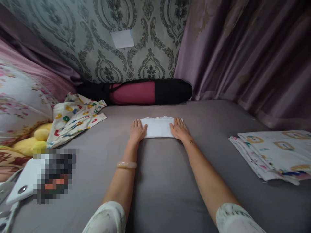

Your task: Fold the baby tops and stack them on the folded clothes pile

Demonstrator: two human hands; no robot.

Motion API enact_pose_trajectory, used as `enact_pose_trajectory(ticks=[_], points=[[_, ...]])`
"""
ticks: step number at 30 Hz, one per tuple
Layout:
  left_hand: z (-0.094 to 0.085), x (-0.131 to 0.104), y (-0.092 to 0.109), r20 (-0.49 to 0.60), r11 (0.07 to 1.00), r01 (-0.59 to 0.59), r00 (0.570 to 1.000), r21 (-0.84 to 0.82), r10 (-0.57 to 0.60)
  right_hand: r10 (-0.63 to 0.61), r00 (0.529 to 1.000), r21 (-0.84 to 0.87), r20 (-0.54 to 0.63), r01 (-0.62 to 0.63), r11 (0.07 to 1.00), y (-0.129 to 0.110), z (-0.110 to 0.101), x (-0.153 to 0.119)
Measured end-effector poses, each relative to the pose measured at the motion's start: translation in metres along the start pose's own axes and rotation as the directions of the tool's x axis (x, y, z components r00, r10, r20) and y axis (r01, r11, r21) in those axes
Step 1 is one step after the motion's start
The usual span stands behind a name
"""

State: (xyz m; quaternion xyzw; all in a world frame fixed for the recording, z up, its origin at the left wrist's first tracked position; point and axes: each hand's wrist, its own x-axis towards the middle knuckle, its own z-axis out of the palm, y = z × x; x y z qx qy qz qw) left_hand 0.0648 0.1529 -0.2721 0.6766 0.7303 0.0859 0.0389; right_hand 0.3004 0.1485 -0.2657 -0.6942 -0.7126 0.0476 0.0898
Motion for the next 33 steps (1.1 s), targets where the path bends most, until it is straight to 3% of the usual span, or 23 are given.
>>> enact_pose_trajectory(ticks=[5, 10, 13, 23, 29, 33], points=[[-0.01, -0.004, 0.014, -0.134, 0.996, -0.083, 0.987, 0.042, 0.088, -0.077, 0.993, 0.0, -0.085, 0.077, 0.997, -0.018, -0.009, -0.003], [-0.004, -0.007, 0.021, 0.042, 0.994, -0.11, 0.993, 0.006, 0.11, -0.09, 0.996, 0.0, 0.01, 0.09, 0.996, -0.027, 0.001, -0.006], [0.0, -0.007, 0.019, 0.077, 0.996, -0.09, 0.993, -0.014, 0.09, -0.086, 0.996, 0.0, 0.014, 0.086, 0.996, -0.026, 0.006, -0.006], [-0.007, -0.007, 0.02, 0.073, 0.995, -0.101, 0.992, -0.004, 0.101, -0.079, 0.997, 0.021, 0.028, 0.078, 0.997, -0.028, -0.001, -0.006], [-0.007, -0.016, 0.044, -0.097, 0.968, -0.246, 0.963, 0.045, 0.25, -0.158, 0.977, 0.029, -0.141, 0.163, 0.986, -0.042, -0.003, -0.009], [0.004, -0.02, 0.053, -0.008, 0.961, -0.278, 0.961, 0.011, 0.278, -0.17, 0.978, 0.041, -0.12, 0.176, 0.984, -0.047, 0.009, -0.011]])
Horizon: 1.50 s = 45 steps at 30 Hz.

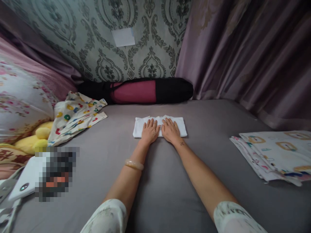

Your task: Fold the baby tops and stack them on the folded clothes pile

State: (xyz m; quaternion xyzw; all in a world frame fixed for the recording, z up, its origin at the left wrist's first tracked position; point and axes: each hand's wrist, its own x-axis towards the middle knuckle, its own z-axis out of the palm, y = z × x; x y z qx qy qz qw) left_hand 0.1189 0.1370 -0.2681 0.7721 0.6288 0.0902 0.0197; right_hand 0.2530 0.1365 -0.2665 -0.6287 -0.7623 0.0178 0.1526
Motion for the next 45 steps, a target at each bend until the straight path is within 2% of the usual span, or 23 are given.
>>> enact_pose_trajectory(ticks=[7, 11, 14, 17, 21, 27, 34, 36, 39, 45], points=[[0.001, 0.001, -0.001, 0.028, 0.997, 0.012, 1.0, -0.078, -0.01, -0.007, 0.999, -0.001, -0.041, 0.007, 1.0, 0.003, 0.008, -0.001], [-0.004, 0.008, -0.005, 0.022, 0.974, 0.037, 0.999, -0.221, -0.033, 0.008, 1.0, 0.009, 0.019, -0.009, 1.0, 0.003, 0.001, 0.003], [-0.012, 0.014, -0.014, -0.079, 0.925, 0.06, 0.992, -0.375, -0.096, 0.008, 1.0, 0.03, 0.014, -0.008, 1.0, -0.007, -0.006, 0.012], [-0.023, 0.017, -0.026, -0.159, 0.861, 0.065, 0.973, -0.505, -0.167, -0.051, 0.999, 0.048, -0.018, 0.051, 0.998, -0.023, -0.005, 0.019], [-0.033, 0.014, -0.042, -0.131, 0.769, 0.108, 0.961, -0.63, -0.242, -0.057, 0.998, 0.026, 0.016, 0.057, 0.998, -0.039, 0.009, 0.02], [-0.038, 0.011, -0.054, -0.104, 0.686, 0.172, 0.934, -0.707, -0.342, -0.05, 0.999, -0.01, 0.001, 0.05, 0.999, -0.04, 0.019, 0.017], [-0.038, 0.014, -0.059, -0.131, 0.628, 0.141, 0.921, -0.765, -0.367, -0.037, 0.994, -0.017, 0.1, 0.038, 0.999, -0.045, 0.004, 0.027], [-0.039, 0.015, -0.061, -0.137, 0.597, 0.136, 0.911, -0.791, -0.389, -0.063, 0.995, -0.024, 0.077, 0.065, 0.998, -0.051, 0.002, 0.031], [-0.041, 0.014, -0.066, -0.137, 0.531, 0.13, 0.89, -0.837, -0.435, -0.106, 0.994, -0.022, 0.023, 0.106, 0.994, -0.059, 0.007, 0.032], [-0.035, 0.014, -0.087, -0.114, 0.403, 0.124, 0.848, -0.907, -0.518, -0.096, 0.994, -0.025, 0.048, 0.097, 0.995, -0.062, 0.025, 0.027]])
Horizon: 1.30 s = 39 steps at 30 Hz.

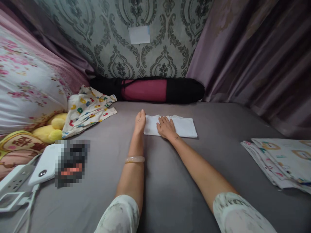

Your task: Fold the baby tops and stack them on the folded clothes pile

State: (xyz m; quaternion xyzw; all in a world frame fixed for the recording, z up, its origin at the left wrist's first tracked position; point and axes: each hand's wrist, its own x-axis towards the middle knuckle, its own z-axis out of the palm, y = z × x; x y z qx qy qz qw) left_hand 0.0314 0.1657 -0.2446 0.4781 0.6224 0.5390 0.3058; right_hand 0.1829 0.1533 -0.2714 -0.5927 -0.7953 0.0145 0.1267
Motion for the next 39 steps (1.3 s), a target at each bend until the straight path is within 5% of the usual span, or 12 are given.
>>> enact_pose_trajectory(ticks=[9, 14, 25, 30, 39], points=[[-0.011, 0.01, -0.01, -0.059, 0.981, 0.143, 0.987, -0.128, -0.151, 0.016, 0.996, -0.006, 0.09, -0.016, 1.0, -0.002, -0.009, 0.008], [-0.009, 0.009, -0.01, -0.053, 0.981, 0.154, 0.986, -0.115, -0.161, -0.034, 0.998, -0.004, 0.047, 0.034, 0.999, -0.019, -0.006, 0.014], [-0.01, 0.013, -0.017, -0.074, 0.979, 0.16, 0.982, -0.13, -0.171, -0.006, 0.987, 0.002, 0.158, 0.006, 1.0, -0.03, -0.005, 0.021], [-0.012, 0.013, -0.02, -0.093, 0.984, 0.148, 0.983, -0.102, -0.158, -0.149, 0.987, 0.048, 0.066, 0.146, 0.988, -0.06, -0.004, 0.027], [-0.011, 0.015, -0.025, -0.114, 0.983, 0.139, 0.982, -0.12, -0.153, -0.21, 0.958, 0.097, 0.197, 0.194, 0.976, -0.073, 0.009, 0.029]])
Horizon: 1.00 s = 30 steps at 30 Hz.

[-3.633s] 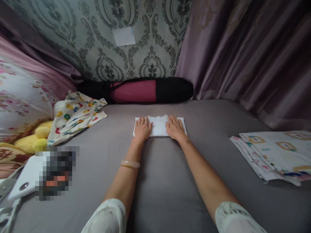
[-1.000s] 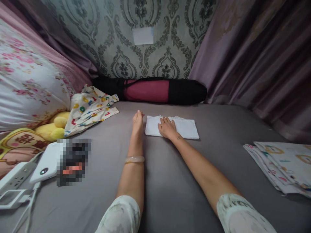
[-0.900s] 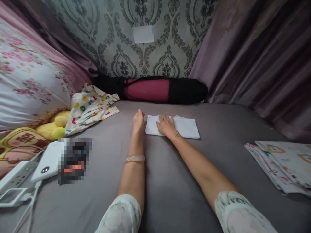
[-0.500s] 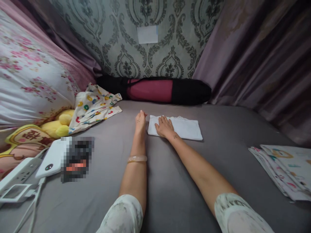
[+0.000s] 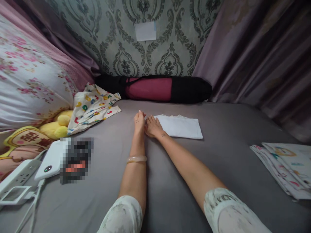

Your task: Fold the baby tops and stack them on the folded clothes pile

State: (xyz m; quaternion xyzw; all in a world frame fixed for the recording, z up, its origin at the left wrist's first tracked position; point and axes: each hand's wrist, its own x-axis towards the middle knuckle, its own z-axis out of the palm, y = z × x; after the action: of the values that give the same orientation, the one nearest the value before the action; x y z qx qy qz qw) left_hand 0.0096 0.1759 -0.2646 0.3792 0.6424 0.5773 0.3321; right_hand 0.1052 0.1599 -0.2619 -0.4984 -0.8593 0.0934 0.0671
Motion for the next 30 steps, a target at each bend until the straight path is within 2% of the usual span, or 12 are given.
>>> enact_pose_trajectory(ticks=[4, 7, 10, 13, 17, 19, 22, 25, 30], points=[[0.005, -0.003, 0.007, -0.011, 0.997, -0.071, 0.997, 0.034, 0.072, -0.009, 0.999, 0.078, 0.048, 0.006, 0.997, 0.006, -0.013, -0.001], [0.015, -0.011, 0.018, 0.013, 0.978, -0.157, 0.988, 0.135, 0.157, 0.022, 0.999, 0.113, -0.027, -0.019, 0.993, 0.02, -0.026, -0.01], [0.031, -0.024, 0.028, 0.105, 0.934, -0.253, 0.967, 0.25, 0.234, 0.114, 0.989, 0.075, -0.096, -0.107, 0.991, 0.043, -0.037, -0.027], [0.049, -0.04, 0.031, 0.26, 0.872, -0.366, 0.921, 0.325, 0.29, 0.205, 0.967, 0.028, -0.153, -0.203, 0.979, 0.069, -0.044, -0.046], [0.064, -0.057, 0.025, 0.468, 0.715, -0.55, 0.814, 0.431, 0.345, 0.239, 0.951, -0.01, -0.197, -0.246, 0.969, 0.09, -0.043, -0.066], [0.067, -0.062, 0.019, 0.542, 0.616, -0.608, 0.775, 0.501, 0.325, 0.239, 0.954, -0.016, -0.182, -0.246, 0.969, 0.094, -0.038, -0.071], [0.067, -0.066, 0.011, 0.605, 0.527, -0.61, 0.768, 0.592, 0.209, 0.238, 0.958, -0.013, -0.161, -0.243, 0.97, 0.096, -0.028, -0.074], [0.067, -0.068, 0.006, 0.62, 0.492, -0.594, 0.773, 0.637, 0.132, 0.238, 0.955, -0.014, -0.177, -0.244, 0.97, 0.097, -0.021, -0.074], [0.067, -0.067, 0.007, 0.614, 0.49, -0.589, 0.778, 0.643, 0.131, 0.228, 0.954, -0.015, -0.196, -0.235, 0.972, 0.097, -0.022, -0.074]])
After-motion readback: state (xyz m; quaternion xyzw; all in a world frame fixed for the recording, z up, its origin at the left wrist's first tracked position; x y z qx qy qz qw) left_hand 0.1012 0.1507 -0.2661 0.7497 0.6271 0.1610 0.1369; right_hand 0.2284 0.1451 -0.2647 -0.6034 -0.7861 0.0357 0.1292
